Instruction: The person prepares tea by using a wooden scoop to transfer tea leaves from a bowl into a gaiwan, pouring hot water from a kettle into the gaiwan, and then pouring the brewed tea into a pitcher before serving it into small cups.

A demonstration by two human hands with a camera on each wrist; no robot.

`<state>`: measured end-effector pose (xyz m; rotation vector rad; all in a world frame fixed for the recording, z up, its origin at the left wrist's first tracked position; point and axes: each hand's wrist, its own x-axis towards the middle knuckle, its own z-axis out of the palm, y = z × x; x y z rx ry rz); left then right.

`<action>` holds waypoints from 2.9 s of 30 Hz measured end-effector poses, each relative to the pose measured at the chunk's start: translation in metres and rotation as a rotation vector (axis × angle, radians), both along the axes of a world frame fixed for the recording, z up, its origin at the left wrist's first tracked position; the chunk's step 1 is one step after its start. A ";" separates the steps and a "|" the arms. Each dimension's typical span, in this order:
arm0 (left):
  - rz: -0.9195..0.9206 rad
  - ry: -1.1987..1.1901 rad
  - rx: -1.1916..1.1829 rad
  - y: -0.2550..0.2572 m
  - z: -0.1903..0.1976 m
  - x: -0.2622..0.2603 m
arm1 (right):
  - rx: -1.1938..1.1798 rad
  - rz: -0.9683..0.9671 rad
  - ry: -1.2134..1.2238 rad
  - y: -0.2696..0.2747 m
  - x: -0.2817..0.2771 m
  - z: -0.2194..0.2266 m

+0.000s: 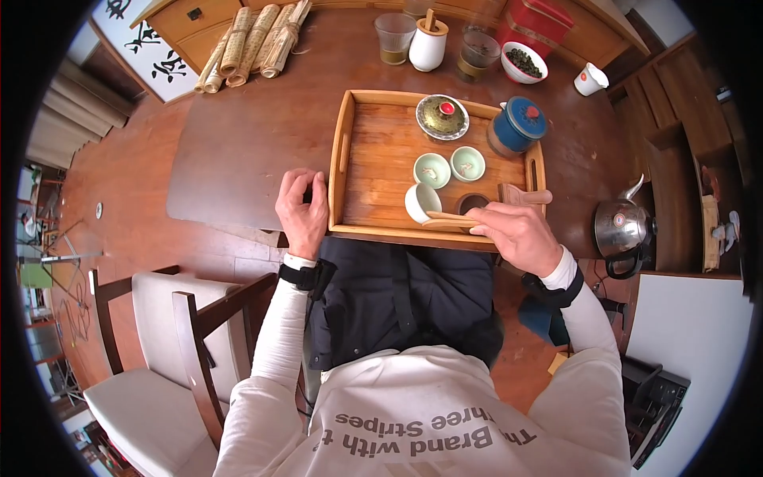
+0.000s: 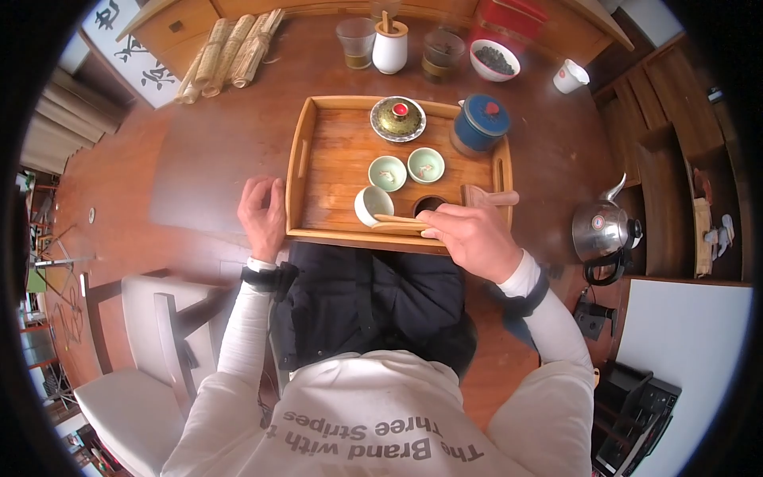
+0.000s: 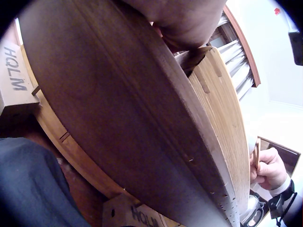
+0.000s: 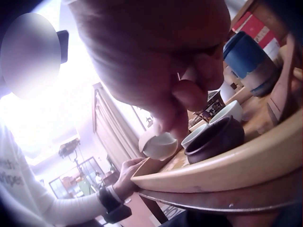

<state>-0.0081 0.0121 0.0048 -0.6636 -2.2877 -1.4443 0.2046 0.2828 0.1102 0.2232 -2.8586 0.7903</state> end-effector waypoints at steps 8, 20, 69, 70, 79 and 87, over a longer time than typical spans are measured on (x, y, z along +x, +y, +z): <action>-0.010 -0.012 0.000 0.000 0.001 0.000 | -1.097 -0.501 -0.292 -0.031 0.045 -0.024; -0.005 -0.035 -0.034 0.000 0.006 0.001 | -1.954 -0.487 -0.224 -0.091 0.049 -0.068; 0.016 -0.036 -0.071 0.001 0.005 0.002 | -2.373 -0.174 -0.255 -0.095 0.043 -0.058; 0.015 -0.044 -0.068 0.000 0.005 0.002 | -2.354 -0.208 -0.243 -0.095 0.043 -0.058; -0.001 -0.052 -0.045 0.000 0.004 0.001 | -0.774 -0.542 0.004 -0.076 0.038 -0.024; 0.007 -0.037 -0.009 0.001 0.004 0.001 | 0.108 -0.224 0.101 -0.039 0.023 -0.012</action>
